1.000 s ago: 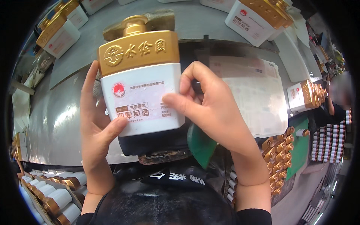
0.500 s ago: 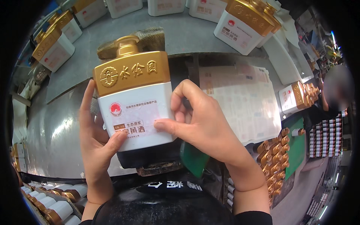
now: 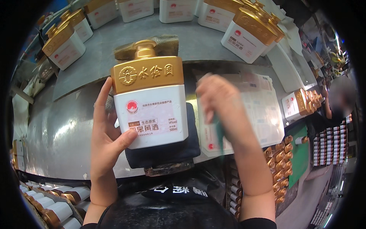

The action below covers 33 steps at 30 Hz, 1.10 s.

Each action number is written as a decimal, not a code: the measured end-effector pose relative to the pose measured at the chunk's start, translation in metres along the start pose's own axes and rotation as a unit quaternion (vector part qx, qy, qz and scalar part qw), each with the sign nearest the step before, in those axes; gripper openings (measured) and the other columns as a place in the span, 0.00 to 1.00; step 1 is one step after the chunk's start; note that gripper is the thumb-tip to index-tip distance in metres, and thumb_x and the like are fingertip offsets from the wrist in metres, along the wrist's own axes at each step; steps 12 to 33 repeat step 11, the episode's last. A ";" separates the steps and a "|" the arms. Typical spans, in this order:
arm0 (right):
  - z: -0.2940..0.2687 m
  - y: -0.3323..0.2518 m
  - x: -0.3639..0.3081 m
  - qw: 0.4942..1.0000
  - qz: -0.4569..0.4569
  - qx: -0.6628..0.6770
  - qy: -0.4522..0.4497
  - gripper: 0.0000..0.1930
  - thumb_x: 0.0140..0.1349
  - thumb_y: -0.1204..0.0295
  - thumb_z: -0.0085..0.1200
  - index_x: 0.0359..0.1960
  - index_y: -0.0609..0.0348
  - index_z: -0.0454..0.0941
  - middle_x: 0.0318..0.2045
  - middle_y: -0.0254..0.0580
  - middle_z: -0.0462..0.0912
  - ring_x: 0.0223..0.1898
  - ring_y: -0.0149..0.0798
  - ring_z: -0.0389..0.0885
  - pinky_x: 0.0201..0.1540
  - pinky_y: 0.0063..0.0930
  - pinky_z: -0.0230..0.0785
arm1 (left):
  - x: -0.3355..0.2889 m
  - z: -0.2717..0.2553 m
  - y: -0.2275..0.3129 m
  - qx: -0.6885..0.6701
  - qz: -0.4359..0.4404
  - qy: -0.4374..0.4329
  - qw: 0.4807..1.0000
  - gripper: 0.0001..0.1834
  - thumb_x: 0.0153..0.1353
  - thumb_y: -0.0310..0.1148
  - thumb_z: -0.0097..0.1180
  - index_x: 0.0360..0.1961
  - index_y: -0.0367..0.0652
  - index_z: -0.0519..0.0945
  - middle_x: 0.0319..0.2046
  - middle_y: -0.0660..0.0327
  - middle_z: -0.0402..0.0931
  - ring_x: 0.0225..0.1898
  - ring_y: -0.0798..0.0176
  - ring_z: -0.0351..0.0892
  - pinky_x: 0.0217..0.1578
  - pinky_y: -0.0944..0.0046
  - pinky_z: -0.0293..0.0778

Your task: The person picks up a white bottle with a gold cap from a conveyor belt. They apply a label to the bottle's body using a green card to smooth it out, then peel off a protective film from the bottle's cap. The person repeats this process for multiple bottles.

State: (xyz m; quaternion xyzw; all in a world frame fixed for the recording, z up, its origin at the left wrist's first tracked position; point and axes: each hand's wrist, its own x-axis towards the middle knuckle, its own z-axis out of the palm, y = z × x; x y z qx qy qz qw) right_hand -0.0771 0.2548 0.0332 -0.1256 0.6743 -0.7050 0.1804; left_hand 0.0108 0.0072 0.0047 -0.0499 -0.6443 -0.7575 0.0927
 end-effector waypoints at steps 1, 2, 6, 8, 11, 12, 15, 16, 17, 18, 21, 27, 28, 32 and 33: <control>-0.016 0.007 0.005 0.992 0.009 0.098 0.081 0.18 0.69 0.52 0.48 0.38 0.56 0.73 0.24 0.28 0.74 0.20 0.19 0.71 0.20 0.10 0.60 | 0.000 0.000 0.000 -0.002 0.001 -0.004 1.000 0.50 0.51 0.29 0.66 0.73 0.45 0.51 0.69 0.54 0.50 0.66 0.51 0.61 0.59 0.50 0.72; -0.025 -0.003 0.009 0.983 0.035 0.124 0.132 0.23 0.69 0.48 0.45 0.40 0.58 0.73 0.24 0.28 0.73 0.22 0.19 0.71 0.22 0.09 0.61 | 0.000 0.000 -0.001 -0.005 0.003 -0.004 1.000 0.50 0.51 0.29 0.66 0.73 0.46 0.51 0.69 0.54 0.50 0.66 0.51 0.61 0.59 0.50 0.72; 0.007 -0.022 -0.011 0.981 -0.079 -0.038 0.172 0.19 0.65 0.63 0.57 0.50 0.65 0.74 0.35 0.37 0.81 0.39 0.25 0.79 0.42 0.22 0.74 | -0.001 0.000 -0.005 0.026 0.028 0.006 0.999 0.51 0.51 0.29 0.66 0.73 0.46 0.50 0.69 0.55 0.51 0.64 0.53 0.64 0.59 0.52 0.72; 0.025 -0.038 -0.025 0.954 -0.145 -0.251 0.080 0.22 0.62 0.68 0.58 0.56 0.67 0.74 0.46 0.43 0.81 0.45 0.28 0.79 0.52 0.22 0.69 | -0.002 -0.002 -0.007 0.014 0.023 0.008 1.000 0.50 0.51 0.29 0.66 0.73 0.47 0.50 0.69 0.55 0.51 0.63 0.53 0.64 0.58 0.52 0.73; 0.044 -0.050 -0.029 0.891 -0.224 -0.394 -0.010 0.24 0.58 0.75 0.61 0.59 0.58 0.75 0.47 0.43 0.83 0.47 0.36 0.82 0.53 0.25 0.71 | -0.002 0.000 -0.004 -0.004 0.001 0.004 1.000 0.51 0.51 0.29 0.66 0.73 0.48 0.50 0.70 0.57 0.49 0.64 0.53 0.63 0.58 0.52 0.73; 0.044 -0.050 -0.029 0.891 -0.224 -0.394 -0.010 0.24 0.58 0.75 0.61 0.59 0.58 0.75 0.47 0.43 0.83 0.47 0.36 0.82 0.53 0.25 0.71 | -0.002 0.000 -0.004 -0.004 0.001 0.004 1.000 0.51 0.51 0.29 0.66 0.73 0.48 0.50 0.70 0.57 0.49 0.64 0.53 0.63 0.58 0.52 0.73; 0.044 -0.050 -0.029 0.891 -0.224 -0.394 -0.010 0.24 0.58 0.75 0.61 0.59 0.58 0.75 0.47 0.43 0.83 0.47 0.36 0.82 0.53 0.25 0.71 | -0.002 0.000 -0.004 -0.004 0.001 0.004 1.000 0.51 0.51 0.29 0.66 0.73 0.48 0.50 0.70 0.57 0.49 0.64 0.53 0.63 0.58 0.52 0.73; 0.044 -0.050 -0.029 0.891 -0.224 -0.394 -0.010 0.24 0.58 0.75 0.61 0.59 0.58 0.75 0.47 0.43 0.83 0.47 0.36 0.82 0.53 0.25 0.71 | -0.002 0.000 -0.004 -0.004 0.001 0.004 1.000 0.51 0.51 0.29 0.66 0.73 0.48 0.50 0.70 0.57 0.49 0.64 0.53 0.63 0.58 0.52 0.73; 0.044 -0.050 -0.029 0.891 -0.224 -0.394 -0.010 0.24 0.58 0.75 0.61 0.59 0.58 0.75 0.47 0.43 0.83 0.47 0.36 0.82 0.53 0.25 0.71 | -0.002 0.000 -0.004 -0.004 0.001 0.004 1.000 0.51 0.51 0.29 0.66 0.73 0.48 0.50 0.70 0.57 0.49 0.64 0.53 0.63 0.58 0.52 0.73; 0.044 -0.050 -0.029 0.891 -0.224 -0.394 -0.010 0.24 0.58 0.75 0.61 0.59 0.58 0.75 0.47 0.43 0.83 0.47 0.36 0.82 0.53 0.25 0.71 | -0.002 0.000 -0.004 -0.004 0.001 0.004 1.000 0.51 0.51 0.29 0.66 0.73 0.48 0.50 0.70 0.57 0.49 0.64 0.53 0.63 0.58 0.52 0.73; 0.044 -0.050 -0.029 0.891 -0.224 -0.394 -0.010 0.24 0.58 0.75 0.61 0.59 0.58 0.75 0.47 0.43 0.83 0.47 0.36 0.82 0.53 0.25 0.71 | -0.002 0.000 -0.004 -0.004 0.001 0.004 1.000 0.51 0.51 0.29 0.66 0.73 0.48 0.50 0.70 0.57 0.49 0.64 0.53 0.63 0.58 0.52 0.73; 0.044 -0.050 -0.029 0.891 -0.224 -0.394 -0.010 0.24 0.58 0.75 0.61 0.59 0.58 0.75 0.47 0.43 0.83 0.47 0.36 0.82 0.53 0.25 0.71 | -0.002 0.000 -0.004 -0.004 0.001 0.004 1.000 0.51 0.51 0.29 0.66 0.73 0.48 0.50 0.70 0.57 0.49 0.64 0.53 0.63 0.58 0.52 0.73; 0.044 -0.050 -0.029 0.891 -0.224 -0.394 -0.010 0.24 0.58 0.75 0.61 0.59 0.58 0.75 0.47 0.43 0.83 0.47 0.36 0.82 0.53 0.25 0.71 | -0.002 0.000 -0.004 -0.004 0.001 0.004 1.000 0.51 0.51 0.29 0.66 0.73 0.48 0.50 0.70 0.57 0.49 0.64 0.53 0.63 0.58 0.52 0.73; 0.044 -0.050 -0.029 0.891 -0.224 -0.394 -0.010 0.24 0.58 0.75 0.61 0.59 0.58 0.75 0.47 0.43 0.83 0.47 0.36 0.82 0.53 0.25 0.71 | -0.002 0.000 -0.004 -0.004 0.001 0.004 1.000 0.51 0.51 0.29 0.66 0.73 0.48 0.50 0.70 0.57 0.49 0.64 0.53 0.63 0.58 0.52 0.73; 0.044 -0.050 -0.029 0.891 -0.224 -0.394 -0.010 0.24 0.58 0.75 0.61 0.59 0.58 0.75 0.47 0.43 0.83 0.47 0.36 0.82 0.53 0.25 0.71 | -0.002 0.000 -0.004 -0.004 0.001 0.004 1.000 0.51 0.51 0.29 0.66 0.73 0.48 0.50 0.70 0.57 0.49 0.64 0.53 0.63 0.58 0.52 0.73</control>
